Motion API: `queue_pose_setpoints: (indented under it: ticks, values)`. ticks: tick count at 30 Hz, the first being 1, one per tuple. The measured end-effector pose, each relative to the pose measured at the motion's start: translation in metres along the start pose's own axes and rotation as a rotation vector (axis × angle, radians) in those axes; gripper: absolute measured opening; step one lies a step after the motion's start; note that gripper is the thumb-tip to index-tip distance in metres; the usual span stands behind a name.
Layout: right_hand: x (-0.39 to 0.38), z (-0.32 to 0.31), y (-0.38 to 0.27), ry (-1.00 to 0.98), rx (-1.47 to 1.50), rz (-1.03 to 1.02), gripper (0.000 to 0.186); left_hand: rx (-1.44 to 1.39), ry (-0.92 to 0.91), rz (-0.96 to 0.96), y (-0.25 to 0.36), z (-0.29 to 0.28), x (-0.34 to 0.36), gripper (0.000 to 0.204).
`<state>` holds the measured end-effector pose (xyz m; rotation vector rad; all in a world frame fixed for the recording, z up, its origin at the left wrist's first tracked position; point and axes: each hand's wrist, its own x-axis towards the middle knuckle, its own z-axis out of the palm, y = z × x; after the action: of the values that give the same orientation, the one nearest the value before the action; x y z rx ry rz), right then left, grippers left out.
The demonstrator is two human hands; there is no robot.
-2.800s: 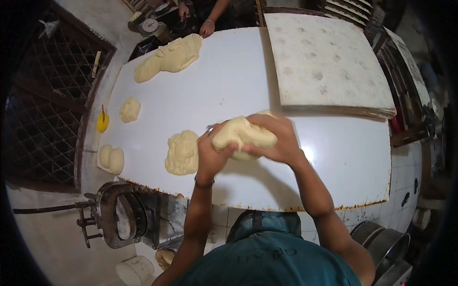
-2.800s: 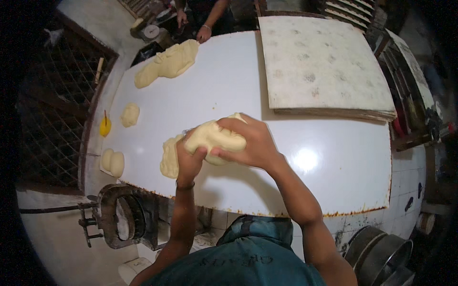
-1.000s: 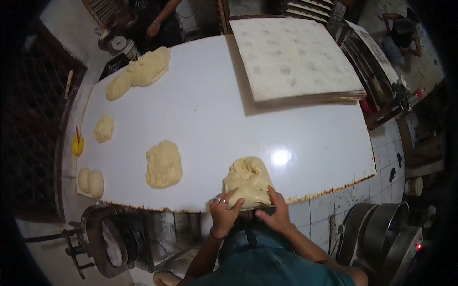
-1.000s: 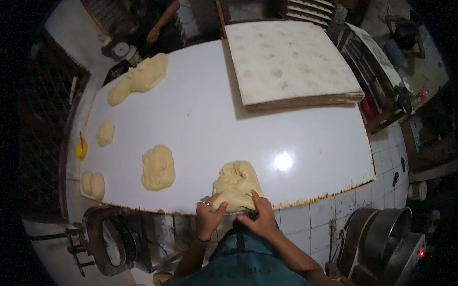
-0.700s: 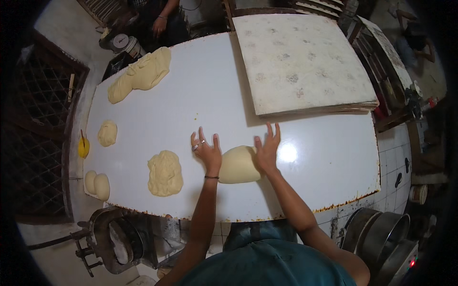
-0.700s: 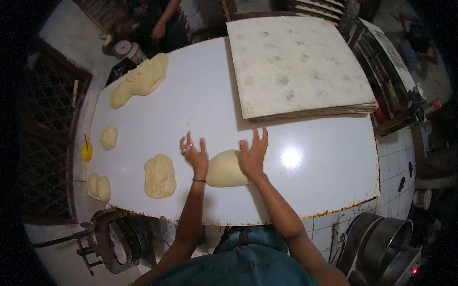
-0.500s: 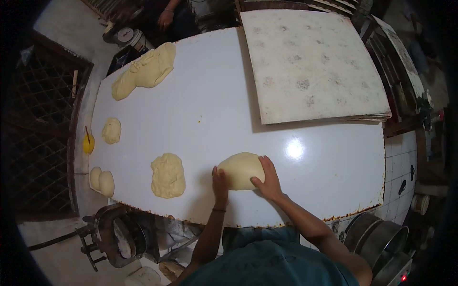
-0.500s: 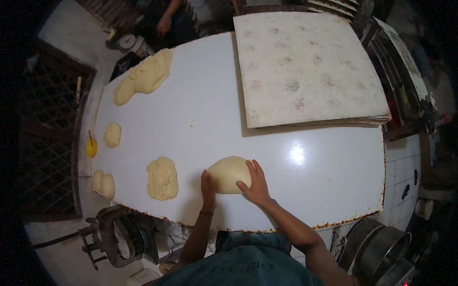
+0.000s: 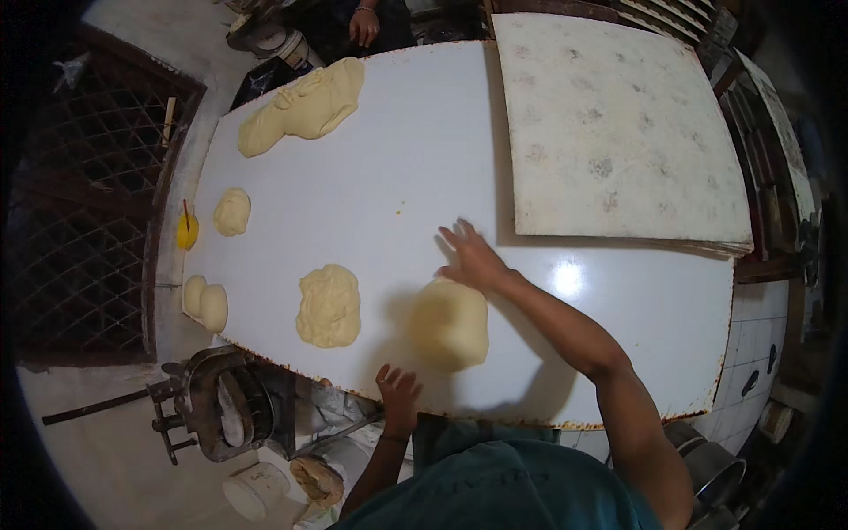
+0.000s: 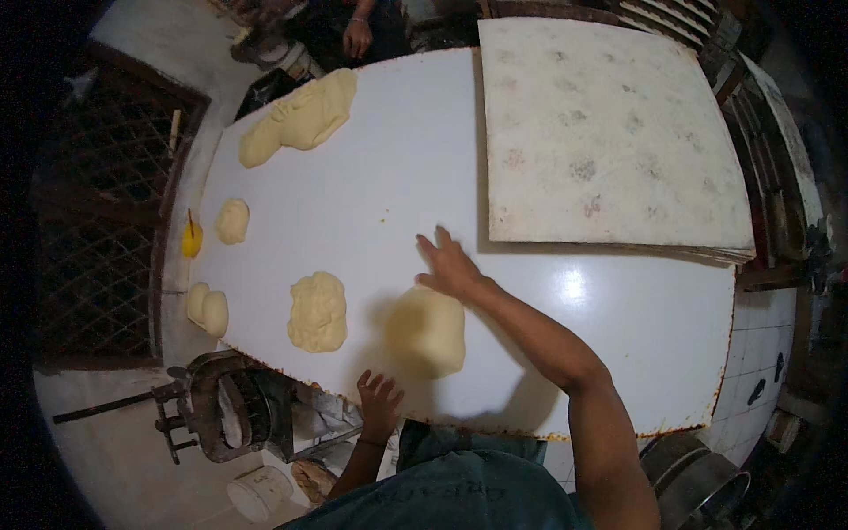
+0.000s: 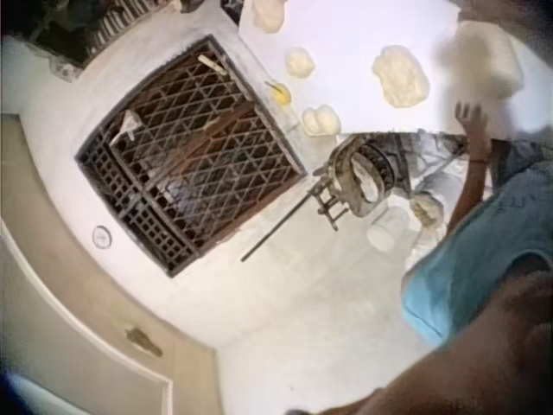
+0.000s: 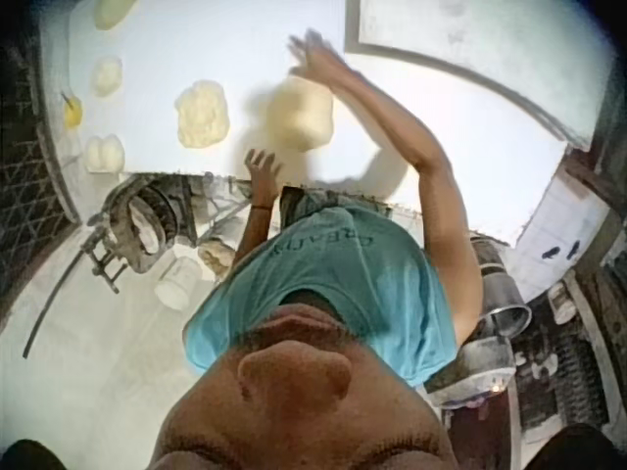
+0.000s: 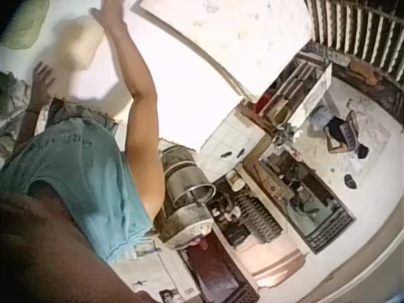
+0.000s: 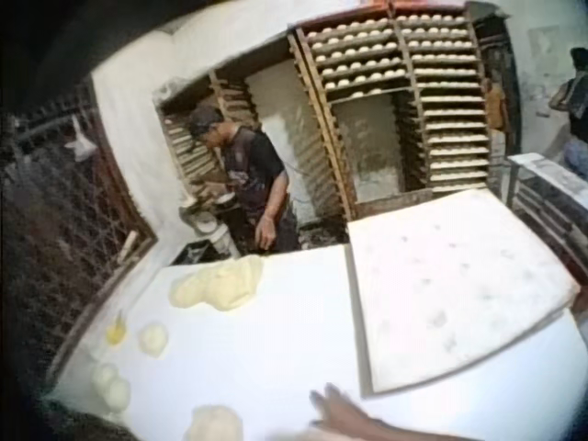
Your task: The person takes portions of dough from a table and shapes them into round loaves by hand.
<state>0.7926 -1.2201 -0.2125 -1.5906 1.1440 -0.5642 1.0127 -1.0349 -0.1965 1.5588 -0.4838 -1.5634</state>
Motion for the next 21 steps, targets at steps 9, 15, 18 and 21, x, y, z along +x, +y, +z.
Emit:
queue_pose_setpoints:
  ticks: [9, 15, 18, 21]
  values:
    - [0.022, 0.02, 0.056, -0.181, 0.162, 0.326, 0.049, 1.034, -0.608, 0.134, 0.059, 0.067, 0.173, 0.055]
    - [-0.087, 0.085, 0.012, 0.031, -0.035, 0.307, 0.056, 1.196, -0.737, 0.088, 0.026, 0.039, 0.123, 0.067]
    - [-0.128, 0.12, 0.019, -0.093, -0.034, 0.261, 0.051, 1.429, -0.872, 0.306, -0.021, 0.008, 0.085, 0.062]
    - [-0.134, 0.13, 0.029, -0.168, -0.114, 0.165, 0.046, 1.246, -0.741, 0.455, -0.026, -0.005, 0.075, 0.053]
